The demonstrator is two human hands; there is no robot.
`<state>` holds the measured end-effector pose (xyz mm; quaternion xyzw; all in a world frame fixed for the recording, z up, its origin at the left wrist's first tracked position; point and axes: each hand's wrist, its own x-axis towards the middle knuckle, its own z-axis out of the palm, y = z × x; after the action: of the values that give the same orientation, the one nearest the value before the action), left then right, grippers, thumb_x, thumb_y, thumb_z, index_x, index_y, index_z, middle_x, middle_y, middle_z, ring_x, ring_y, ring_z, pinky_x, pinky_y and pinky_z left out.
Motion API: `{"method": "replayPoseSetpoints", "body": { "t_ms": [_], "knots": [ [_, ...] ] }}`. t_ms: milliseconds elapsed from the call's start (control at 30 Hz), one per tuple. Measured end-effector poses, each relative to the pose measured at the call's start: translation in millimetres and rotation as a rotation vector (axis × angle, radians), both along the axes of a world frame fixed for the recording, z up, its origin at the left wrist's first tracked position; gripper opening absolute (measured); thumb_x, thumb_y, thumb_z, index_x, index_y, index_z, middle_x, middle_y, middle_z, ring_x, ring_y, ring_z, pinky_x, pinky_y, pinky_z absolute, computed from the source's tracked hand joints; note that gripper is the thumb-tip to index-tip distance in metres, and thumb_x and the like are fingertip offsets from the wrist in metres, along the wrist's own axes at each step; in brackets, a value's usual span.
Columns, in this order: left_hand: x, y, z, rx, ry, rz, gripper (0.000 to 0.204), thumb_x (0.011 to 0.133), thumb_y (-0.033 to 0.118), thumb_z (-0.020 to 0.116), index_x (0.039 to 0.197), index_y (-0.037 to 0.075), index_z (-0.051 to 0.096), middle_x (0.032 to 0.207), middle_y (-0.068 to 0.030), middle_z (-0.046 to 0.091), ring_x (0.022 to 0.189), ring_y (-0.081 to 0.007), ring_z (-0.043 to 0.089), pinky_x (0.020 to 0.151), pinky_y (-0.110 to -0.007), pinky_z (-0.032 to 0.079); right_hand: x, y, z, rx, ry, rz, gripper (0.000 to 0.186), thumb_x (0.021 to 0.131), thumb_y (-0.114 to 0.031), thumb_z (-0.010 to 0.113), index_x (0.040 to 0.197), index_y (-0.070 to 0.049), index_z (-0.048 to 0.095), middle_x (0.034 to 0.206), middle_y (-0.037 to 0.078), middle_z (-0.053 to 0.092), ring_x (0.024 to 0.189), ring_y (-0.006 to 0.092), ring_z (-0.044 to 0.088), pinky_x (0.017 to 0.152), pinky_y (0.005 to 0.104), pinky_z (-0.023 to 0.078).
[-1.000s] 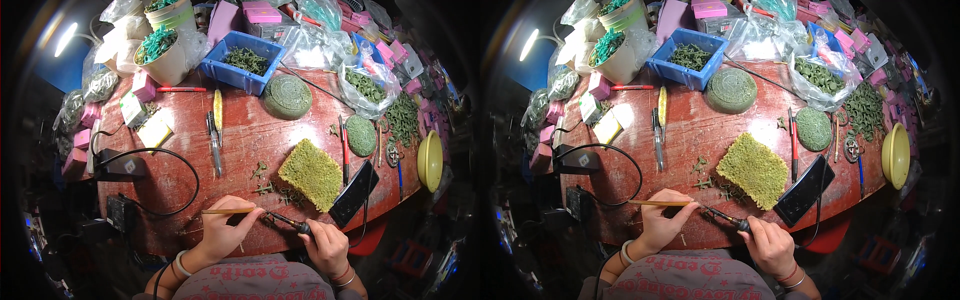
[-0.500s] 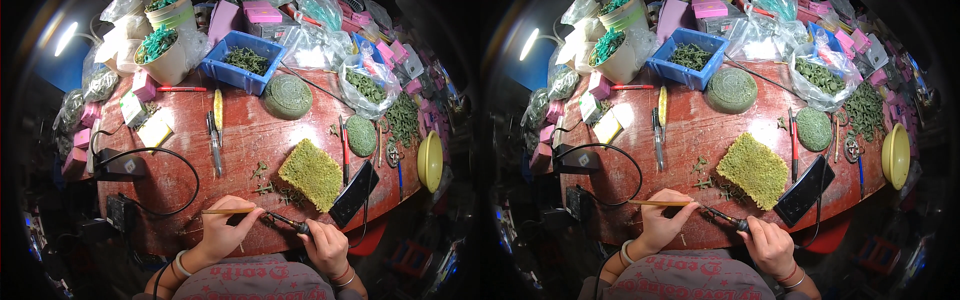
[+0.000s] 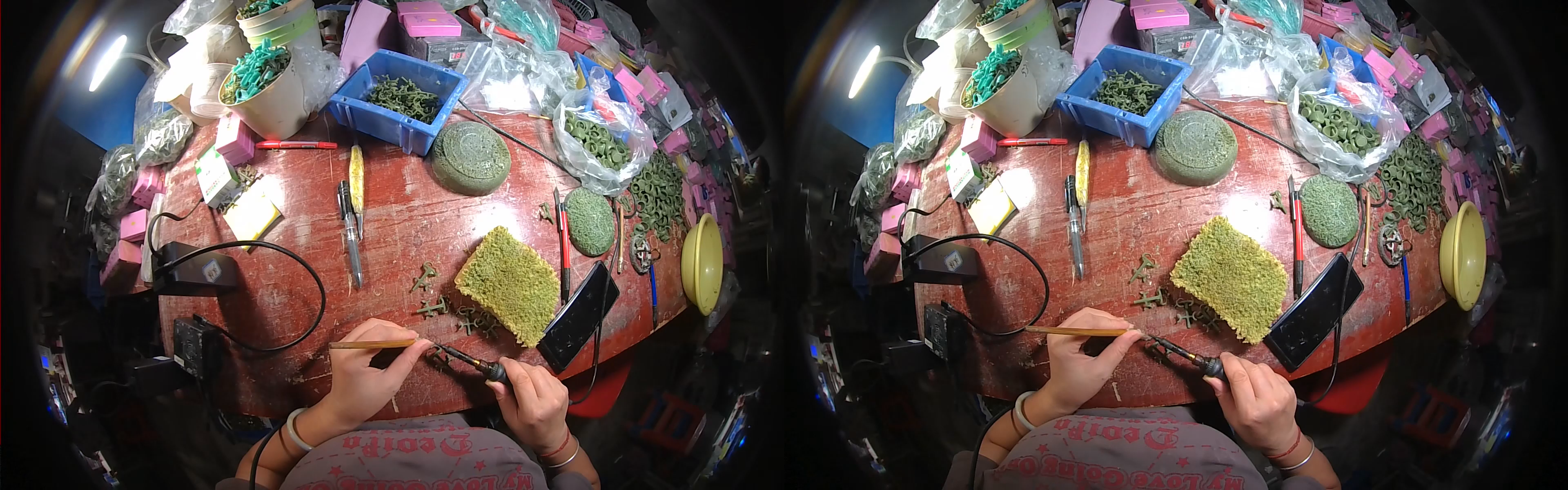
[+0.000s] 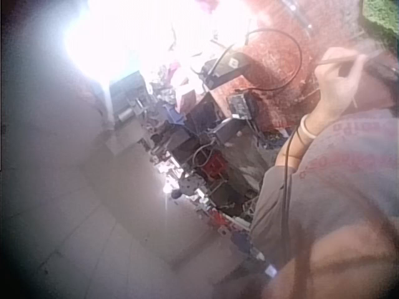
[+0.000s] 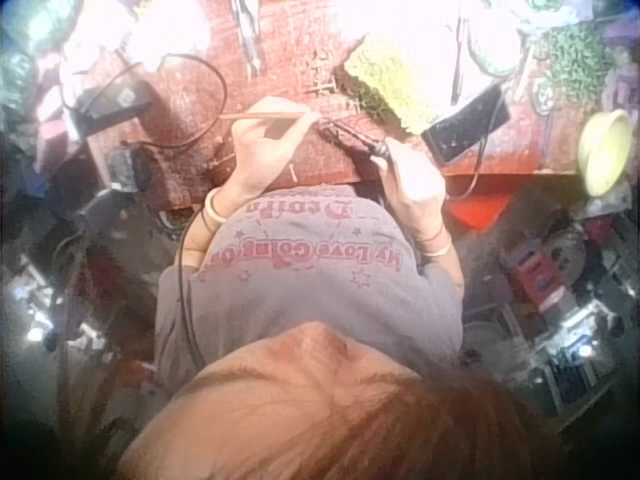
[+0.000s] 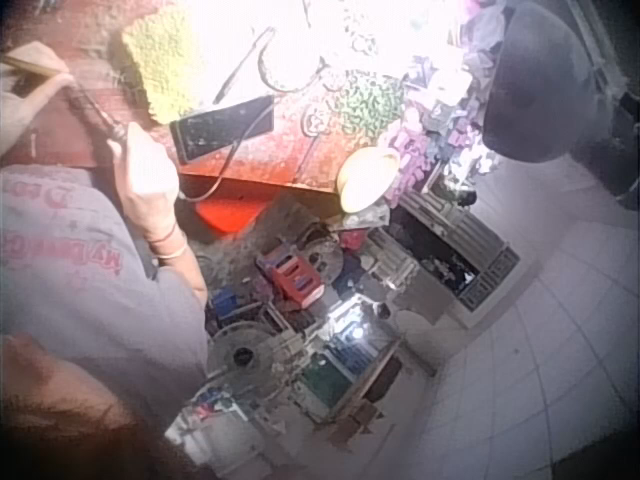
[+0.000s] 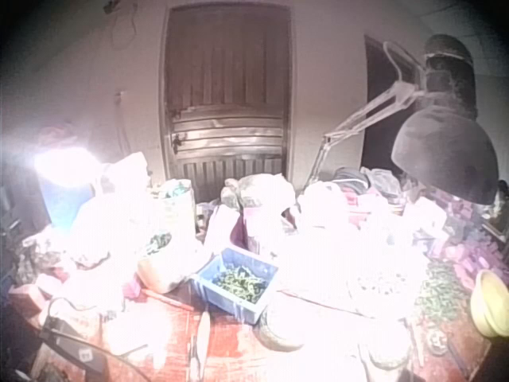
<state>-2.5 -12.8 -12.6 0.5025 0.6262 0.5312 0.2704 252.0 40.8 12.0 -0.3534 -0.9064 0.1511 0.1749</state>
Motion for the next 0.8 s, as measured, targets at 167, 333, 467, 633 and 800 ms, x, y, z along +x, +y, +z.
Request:
{"method": "replayPoseSetpoints", "body": {
  "t_ms": [167, 333, 467, 633, 800],
  "knots": [
    [-1.6, -0.4, -1.3, 0.054, 0.033, -0.013, 0.018, 0.081, -0.001, 0.088, 0.093, 0.002, 0.076, 0.089, -0.0108, 0.074, 0.079, -0.0229, 0.072, 0.071, -0.034, 0.057, -4.9, -1.7, -4.7, -0.012, 0.103, -0.068, 0.035, 0.085, -0.008, 0.082, 0.115, 0.004, 0.069, 0.095, 0.014, 0.072, 0.075, 0.0287, 0.069, 0.064, 0.0353, 0.054],
    [-6.0, -1.6, 5.1, 0.087, -0.095, 0.168, 0.009, 0.089, -0.003, 0.08, 0.093, -0.001, 0.072, 0.09, -0.0102, 0.071, 0.081, -0.021, 0.068, 0.074, -0.032, 0.054, -20.2, -6.1, -5.1, -0.355, 0.301, -0.245, 0.028, 0.083, 0.001, 0.082, 0.106, 0.002, 0.066, 0.083, 0.01, 0.067, 0.061, 0.0176, 0.059, 0.059, 0.0295, 0.048],
    [-4.7, -1.6, 8.2, 0.12, -0.184, 0.288, 0.011, 0.093, -0.001, 0.076, 0.086, -0.001, 0.068, 0.08, -0.0069, 0.064, 0.072, -0.0175, 0.061, 0.067, -0.03, 0.049, -35.7, -7.9, -10.9, -0.517, 0.415, -0.273, 0.029, 0.08, -0.002, 0.085, 0.101, -0.001, 0.065, 0.077, 0.001, 0.064, 0.058, 0.0059, 0.05, 0.053, 0.0235, 0.041],
    [-22.7, -9.2, 18.3, -0.054, 0.069, 0.18, 0.029, 0.093, 0.004, 0.078, 0.074, 0.0, 0.057, 0.068, -0.0072, 0.051, 0.06, -0.0165, 0.052, 0.056, -0.032, 0.04, -42.3, -7.9, -16.5, -0.496, 0.407, -0.224, 0.03, 0.08, -0.006, 0.087, 0.101, -0.003, 0.065, 0.08, 0.0, 0.068, 0.058, 0.0049, 0.05, 0.053, 0.0224, 0.041],
    [-47.0, -14.3, 36.4, -0.223, 0.42, 0.2, 0.04, 0.089, 0.008, 0.081, 0.067, 0.001, 0.049, 0.064, -0.0109, 0.048, 0.053, -0.0263, 0.045, 0.05, -0.039, 0.036, -47.7, -8.5, -14.9, -0.523, 0.425, -0.22, 0.031, 0.082, -0.006, 0.085, 0.102, -0.003, 0.062, 0.087, 0.003, 0.074, 0.058, 0.0068, 0.051, 0.054, 0.0239, 0.044]
  ]
}}
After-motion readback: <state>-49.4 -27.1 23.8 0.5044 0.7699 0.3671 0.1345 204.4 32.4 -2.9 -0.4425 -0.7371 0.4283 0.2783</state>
